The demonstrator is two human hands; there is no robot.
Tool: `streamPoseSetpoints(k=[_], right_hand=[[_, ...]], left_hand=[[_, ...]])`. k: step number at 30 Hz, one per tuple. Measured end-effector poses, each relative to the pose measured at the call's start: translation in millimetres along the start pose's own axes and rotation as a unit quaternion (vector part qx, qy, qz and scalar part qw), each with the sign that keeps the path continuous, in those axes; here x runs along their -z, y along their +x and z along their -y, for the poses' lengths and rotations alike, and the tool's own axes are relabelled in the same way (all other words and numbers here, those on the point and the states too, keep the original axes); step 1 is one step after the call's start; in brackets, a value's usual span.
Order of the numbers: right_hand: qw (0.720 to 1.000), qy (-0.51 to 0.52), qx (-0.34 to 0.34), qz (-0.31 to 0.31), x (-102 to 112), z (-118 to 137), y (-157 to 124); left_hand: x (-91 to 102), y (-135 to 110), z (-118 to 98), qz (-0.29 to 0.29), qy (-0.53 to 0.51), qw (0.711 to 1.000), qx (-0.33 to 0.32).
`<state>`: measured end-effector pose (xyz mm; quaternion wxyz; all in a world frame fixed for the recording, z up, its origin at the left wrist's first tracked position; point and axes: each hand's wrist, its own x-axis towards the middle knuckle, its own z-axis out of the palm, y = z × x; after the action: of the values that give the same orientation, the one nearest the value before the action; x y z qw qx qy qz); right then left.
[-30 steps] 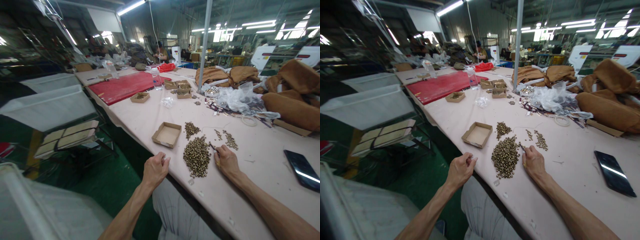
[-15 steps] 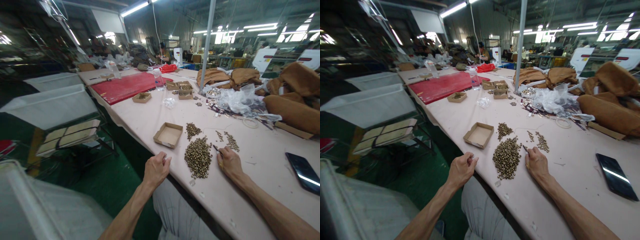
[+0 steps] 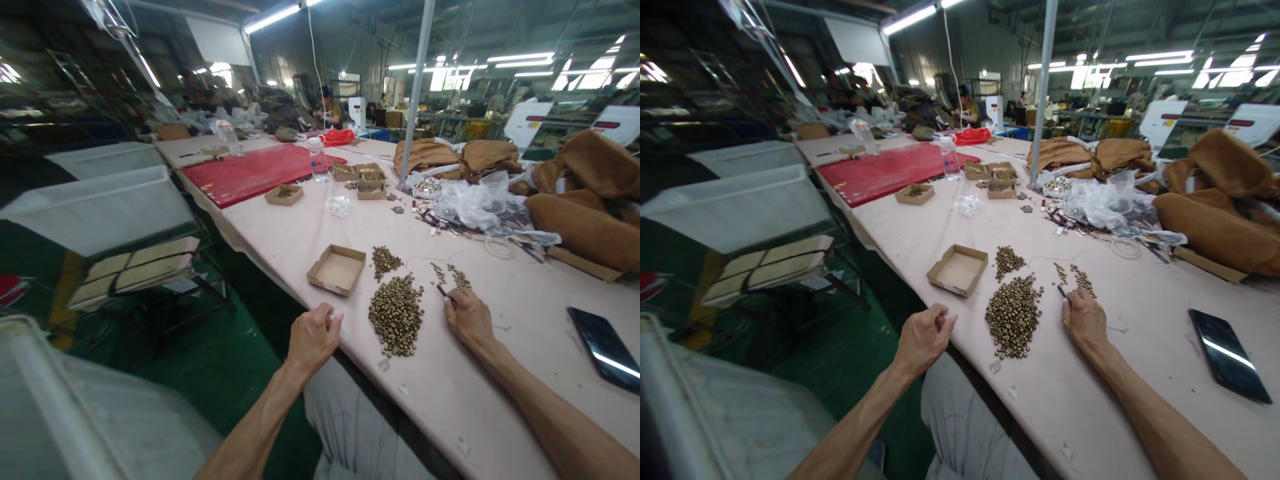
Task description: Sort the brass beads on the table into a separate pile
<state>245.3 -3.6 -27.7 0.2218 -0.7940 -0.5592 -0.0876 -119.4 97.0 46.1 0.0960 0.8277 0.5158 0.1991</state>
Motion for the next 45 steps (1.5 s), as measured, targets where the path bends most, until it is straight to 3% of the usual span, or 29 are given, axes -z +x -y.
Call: streamPoseSetpoints(k=[7,15,23,36,41,45], right_hand=[[0.996,0.060,0.062,0.008,2.2,0.2,9.6],[0.990,-0.033,0.100,0.091,9.2,12.8,33.0],[0.986,-0.061,0.128,0.086,15.0,14.8,36.1],[0.988,-0.066,0.100,0.096,8.3,10.3,36.5],[0.994,-0.068,0.026,0.080,8.6,5.4,39.5],[0.991,-0.002,0.104,0.084,14.7,1.5,24.3]], left_hand=[[0.9,-0.7,-0.7,0.008,0.000,1.000,-0.003],[4.0,-1.3,-0.3,0.000,0.003,1.000,-0.011],[3.0,-2.0,-0.3,0.001,-0.001,1.000,-0.012],[1.8,-2.1,-1.0,0.003,0.003,1.000,-0.015],[4.1,-2.2,-0.7,0.014,0.007,1.000,-0.011],[3.8,-1.9,-0.8,0.005,0.008,1.000,-0.011]])
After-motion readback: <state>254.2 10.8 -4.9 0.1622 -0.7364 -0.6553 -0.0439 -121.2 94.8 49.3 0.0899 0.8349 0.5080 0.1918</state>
